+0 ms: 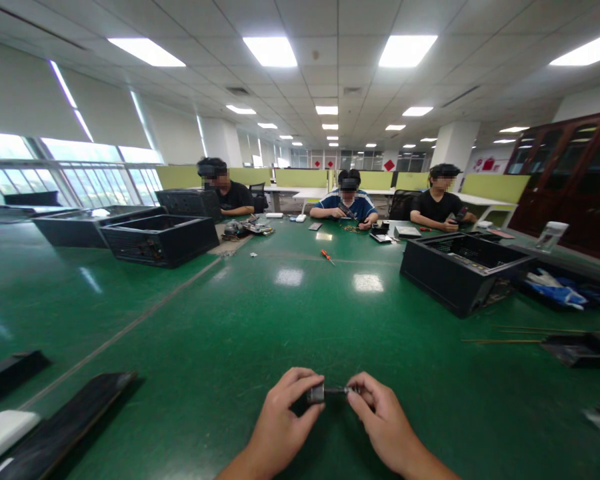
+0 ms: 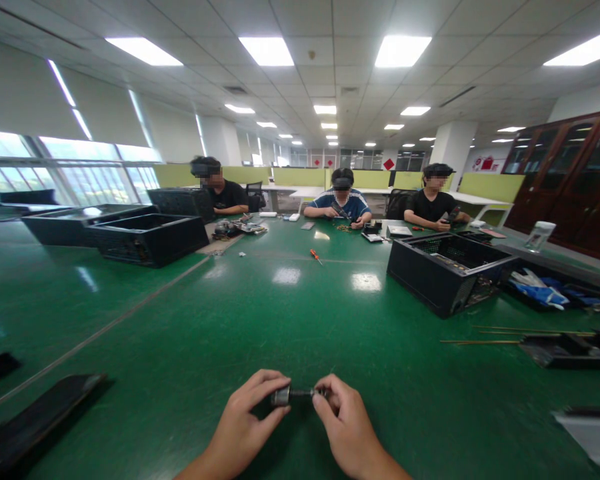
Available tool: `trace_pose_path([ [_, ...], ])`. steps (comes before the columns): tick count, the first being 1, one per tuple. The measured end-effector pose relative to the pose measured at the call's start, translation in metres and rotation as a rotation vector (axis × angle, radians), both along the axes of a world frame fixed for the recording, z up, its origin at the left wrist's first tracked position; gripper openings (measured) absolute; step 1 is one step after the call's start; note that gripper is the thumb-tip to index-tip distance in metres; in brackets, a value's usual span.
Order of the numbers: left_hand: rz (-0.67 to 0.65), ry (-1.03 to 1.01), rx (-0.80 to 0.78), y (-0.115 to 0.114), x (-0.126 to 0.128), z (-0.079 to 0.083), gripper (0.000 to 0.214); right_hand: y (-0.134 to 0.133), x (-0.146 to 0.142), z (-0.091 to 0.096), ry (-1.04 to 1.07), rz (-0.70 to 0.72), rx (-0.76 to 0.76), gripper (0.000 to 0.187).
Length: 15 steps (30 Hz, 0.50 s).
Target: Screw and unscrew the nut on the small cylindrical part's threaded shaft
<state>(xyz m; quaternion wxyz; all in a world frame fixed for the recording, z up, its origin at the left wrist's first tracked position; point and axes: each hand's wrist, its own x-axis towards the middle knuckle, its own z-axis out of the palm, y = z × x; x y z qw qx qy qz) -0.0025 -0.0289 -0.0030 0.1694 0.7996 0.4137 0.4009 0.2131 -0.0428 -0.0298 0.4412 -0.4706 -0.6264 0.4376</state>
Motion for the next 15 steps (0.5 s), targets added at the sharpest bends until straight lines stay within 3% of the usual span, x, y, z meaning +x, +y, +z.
trace_pose_path([
  [10, 0.019, -0.013, -0.004, -0.0001, 0.0003, 0.0029, 0.038, 0.0002, 0.0042, -0.0008, 0.006, -0.015, 0.008, 0.037],
  [15, 0.07, -0.041, -0.08, -0.0015, 0.0003, 0.0078, 0.029, 0.0031, 0.0079, -0.0013, 0.012, -0.162, 0.001, 0.053],
])
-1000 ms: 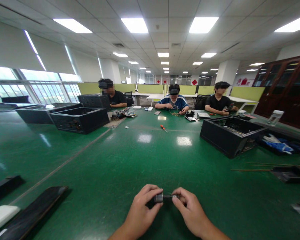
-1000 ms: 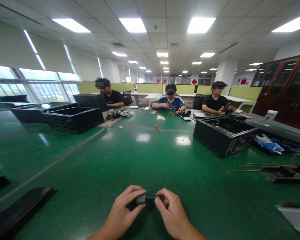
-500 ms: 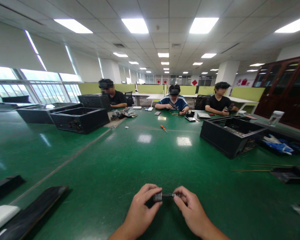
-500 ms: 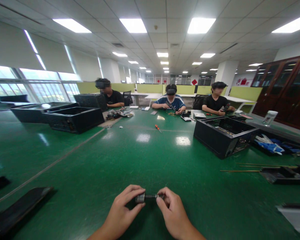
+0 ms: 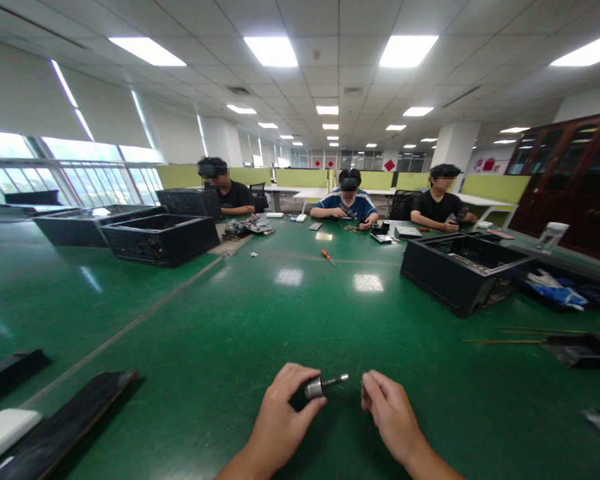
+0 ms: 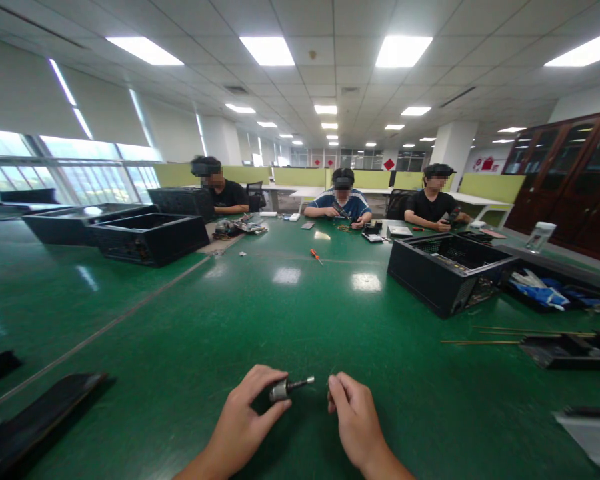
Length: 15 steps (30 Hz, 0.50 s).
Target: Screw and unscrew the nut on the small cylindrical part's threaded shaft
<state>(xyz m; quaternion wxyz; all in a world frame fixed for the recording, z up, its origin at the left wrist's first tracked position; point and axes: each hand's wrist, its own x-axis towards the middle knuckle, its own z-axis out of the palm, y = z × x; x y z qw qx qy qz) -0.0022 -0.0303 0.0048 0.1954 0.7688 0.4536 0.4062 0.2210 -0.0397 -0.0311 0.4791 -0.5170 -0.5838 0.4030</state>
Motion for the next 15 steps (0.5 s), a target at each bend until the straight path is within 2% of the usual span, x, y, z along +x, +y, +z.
trace_pose_path([
  [2, 0.057, -0.05, -0.105, 0.003, 0.001, -0.003, 0.027, 0.002, 0.001, 0.0, 0.01, -0.025, -0.026, 0.059],
  [4, 0.093, -0.185, -0.215, 0.009, 0.002, -0.009, 0.032, 0.003, 0.001, -0.001, 0.021, -0.018, -0.047, 0.061],
  [6, 0.109, -0.379, -0.277, 0.019, -0.003, -0.013, 0.045, 0.004, 0.0, -0.001, 0.027, -0.011, -0.051, 0.061],
  [8, 0.156, -0.503, -0.291, 0.029, -0.017, -0.01, 0.06, 0.004, 0.0, -0.001, 0.027, -0.012, -0.042, 0.061],
  [11, 0.314, -0.391, -0.301, 0.041, -0.059, 0.008, 0.066, 0.003, 0.0, -0.001, 0.015, -0.012, -0.029, 0.061],
  [15, 0.576, -0.083, -0.217, 0.038, -0.141, 0.031, 0.073, 0.003, -0.002, 0.0, -0.028, 0.009, -0.018, 0.061],
])
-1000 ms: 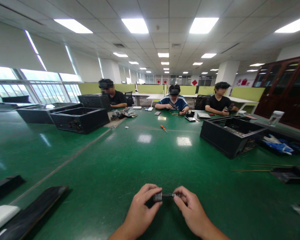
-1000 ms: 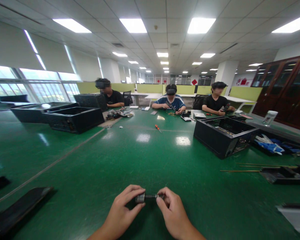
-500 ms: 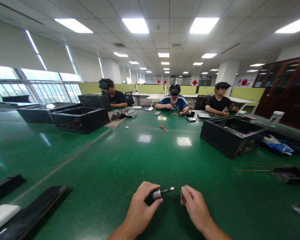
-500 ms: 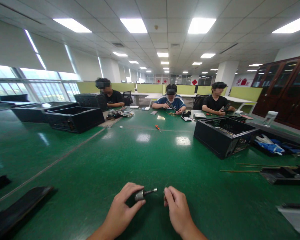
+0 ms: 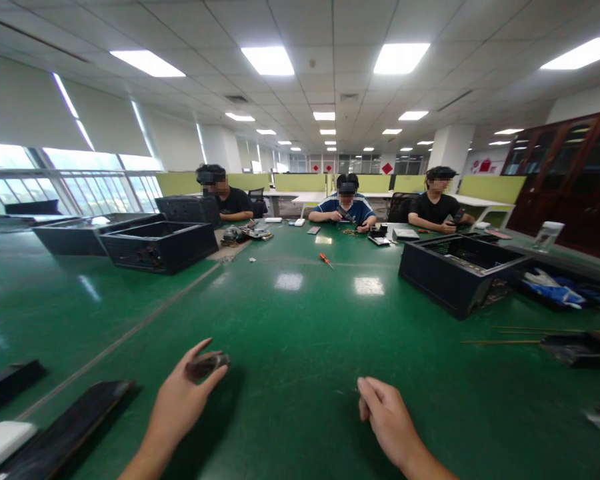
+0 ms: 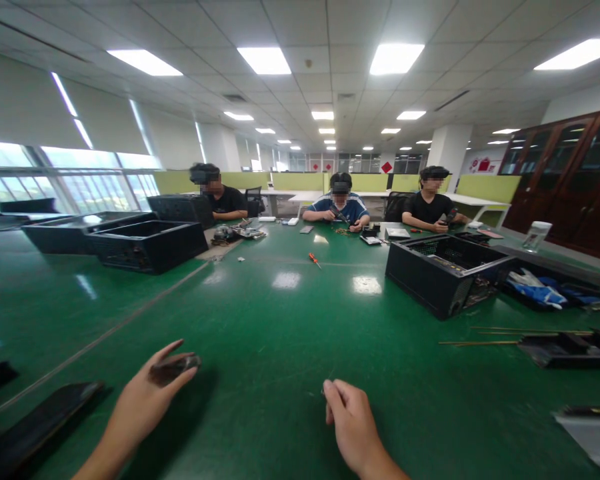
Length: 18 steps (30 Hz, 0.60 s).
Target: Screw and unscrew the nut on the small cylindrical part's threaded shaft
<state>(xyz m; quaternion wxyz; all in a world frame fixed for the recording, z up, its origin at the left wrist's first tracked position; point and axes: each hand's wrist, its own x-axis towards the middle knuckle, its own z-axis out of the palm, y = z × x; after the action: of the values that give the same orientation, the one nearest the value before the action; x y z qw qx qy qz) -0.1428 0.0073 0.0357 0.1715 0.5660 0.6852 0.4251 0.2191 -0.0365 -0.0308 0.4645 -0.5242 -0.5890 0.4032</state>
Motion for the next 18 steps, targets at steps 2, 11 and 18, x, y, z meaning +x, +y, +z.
trace_pose_path([
  [2, 0.112, 0.154, -0.029, -0.007, -0.04, 0.001, 0.079, 0.0, -0.001, 0.0, -0.022, 0.01, 0.0, 0.06],
  [11, 0.241, 0.346, 0.094, -0.023, -0.105, -0.013, 0.067, 0.001, -0.002, -0.003, 0.111, 0.041, -0.003, 0.052],
  [18, -0.422, 0.35, 0.501, -0.042, 0.05, 0.015, 0.036, -0.006, -0.018, -0.004, 0.629, 0.266, -0.217, 0.05],
])
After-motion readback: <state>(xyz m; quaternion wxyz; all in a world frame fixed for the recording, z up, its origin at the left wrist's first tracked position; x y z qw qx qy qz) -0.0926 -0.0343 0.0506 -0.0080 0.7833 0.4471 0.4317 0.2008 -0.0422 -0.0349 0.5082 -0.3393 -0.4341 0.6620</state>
